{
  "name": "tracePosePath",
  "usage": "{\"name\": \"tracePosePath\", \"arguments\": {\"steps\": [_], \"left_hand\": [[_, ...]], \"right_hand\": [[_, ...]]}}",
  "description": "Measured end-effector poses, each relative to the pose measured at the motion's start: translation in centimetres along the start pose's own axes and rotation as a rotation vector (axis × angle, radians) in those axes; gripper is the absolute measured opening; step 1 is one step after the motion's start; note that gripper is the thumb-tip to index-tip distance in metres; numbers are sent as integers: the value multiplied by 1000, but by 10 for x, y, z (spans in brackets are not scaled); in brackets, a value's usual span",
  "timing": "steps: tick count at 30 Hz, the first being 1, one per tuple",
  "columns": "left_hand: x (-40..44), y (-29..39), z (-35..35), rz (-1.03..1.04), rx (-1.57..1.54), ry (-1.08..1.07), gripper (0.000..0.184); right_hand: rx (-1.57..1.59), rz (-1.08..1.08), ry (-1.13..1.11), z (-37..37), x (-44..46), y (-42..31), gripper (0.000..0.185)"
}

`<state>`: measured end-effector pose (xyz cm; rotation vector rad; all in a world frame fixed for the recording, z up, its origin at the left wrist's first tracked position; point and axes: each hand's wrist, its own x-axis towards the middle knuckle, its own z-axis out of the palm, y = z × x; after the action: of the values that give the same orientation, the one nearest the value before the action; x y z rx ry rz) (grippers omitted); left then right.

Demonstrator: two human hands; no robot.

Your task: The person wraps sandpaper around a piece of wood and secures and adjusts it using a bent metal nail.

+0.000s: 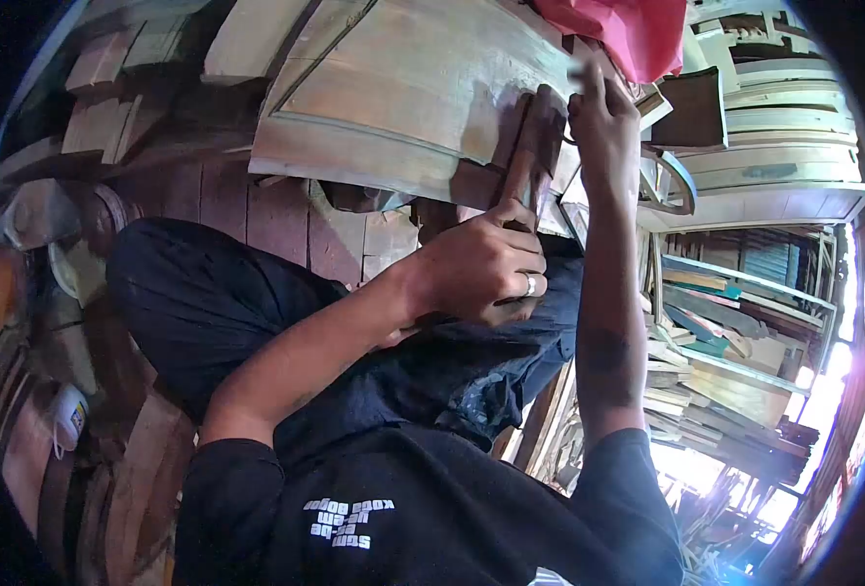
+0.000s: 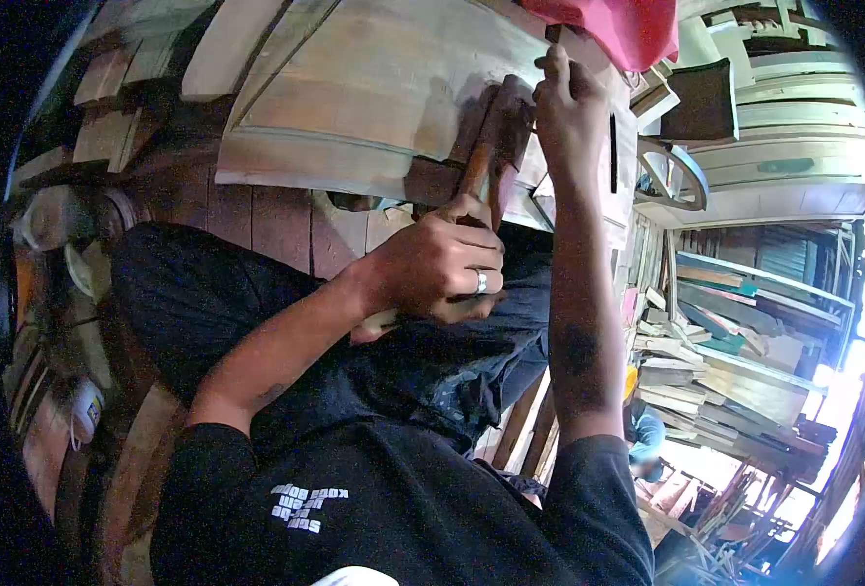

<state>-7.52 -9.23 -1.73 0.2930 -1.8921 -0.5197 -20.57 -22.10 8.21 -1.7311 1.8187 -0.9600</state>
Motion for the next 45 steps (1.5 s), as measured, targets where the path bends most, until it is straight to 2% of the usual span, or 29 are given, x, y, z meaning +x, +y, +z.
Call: {"name": "tracePosePath", "arguments": {"steps": [3, 6, 9, 10, 13, 15, 17, 18, 19, 21, 22, 23, 26, 29, 30, 31, 33, 35, 37, 39, 41, 42, 43, 45], "left_hand": [[-1, 0, 4, 4, -40, 76, 15], [-3, 0, 6, -20, -19, 45, 15], [-2, -1, 7, -16, -31, 77, 14], [-1, 0, 8, -15, -34, 74, 14], [0, 0, 8, -2, -52, 144, 11], [1, 1, 7, -1, -40, 137, 10], [1, 2, 6, -10, -32, 125, 10], [0, 2, 6, -21, -27, 114, 9], [-1, 2, 6, -21, -26, 113, 9], [-1, 2, 5, -27, -22, 61, 12], [-1, 2, 4, -24, -21, 61, 12], [-1, 3, 5, -37, -16, 61, 12], [-1, 2, 6, -42, -11, 68, 13], [-1, 2, 5, -33, -8, 92, 13], [0, 3, 4, -27, -9, 109, 13], [1, 3, 3, -27, -6, 113, 13], [1, 3, 0, -7, -37, 129, 14], [1, 4, -4, -2, -56, 156, 16], [7, 8, -17, 12, -81, 178, 19], [11, 18, -35, -10, -139, 140, 25], [12, 26, -44, 4, -194, 145, 31], [15, 31, -54, -21, -217, 80, 30], [17, 36, -62, -44, -241, 14, 30], [21, 41, -74, -32, -247, -4, 33]], "right_hand": [[116, -25, -164, -13, -11, 8, 38], [24, -127, -249, -21, -32, 7, 42], [-84, -232, -191, -26, -42, 9, 43], [-61, -164, -186, -29, -42, 7, 46], [38, -138, -152, -28, -45, 16, 46], [25, -65, -200, -37, -46, 22, 47], [-138, -194, -123, -39, -45, 36, 46], [-228, -313, -91, -39, -47, 30, 36], [-228, -313, -90, -38, -48, 29, 36], [-63, -123, -60, -34, -49, 24, 25], [-78, -138, -25, -30, -49, 21, 19], [-169, -94, -9, -28, -47, 17, 18], [-171, -175, 31, -21, -43, 11, 18], [-149, -274, -80, -22, -34, 25, 20], [-281, -227, -122, -27, -38, 18, 21], [-282, -231, -124, -31, -41, 17, 21], [-315, -399, -242, -38, -47, 15, 24], [-360, -355, -281, -44, -52, 11, 24], [-437, -431, -312, -49, -52, 14, 20], [-461, -503, -233, -50, -56, 11, 16], [-589, -786, -118, -55, -53, 1, 13], [-501, -691, -154, -55, -58, -11, 12], [-502, -691, -150, -54, -59, -10, 12], [-213, -461, -303, -52, -61, -5, 12]]}}
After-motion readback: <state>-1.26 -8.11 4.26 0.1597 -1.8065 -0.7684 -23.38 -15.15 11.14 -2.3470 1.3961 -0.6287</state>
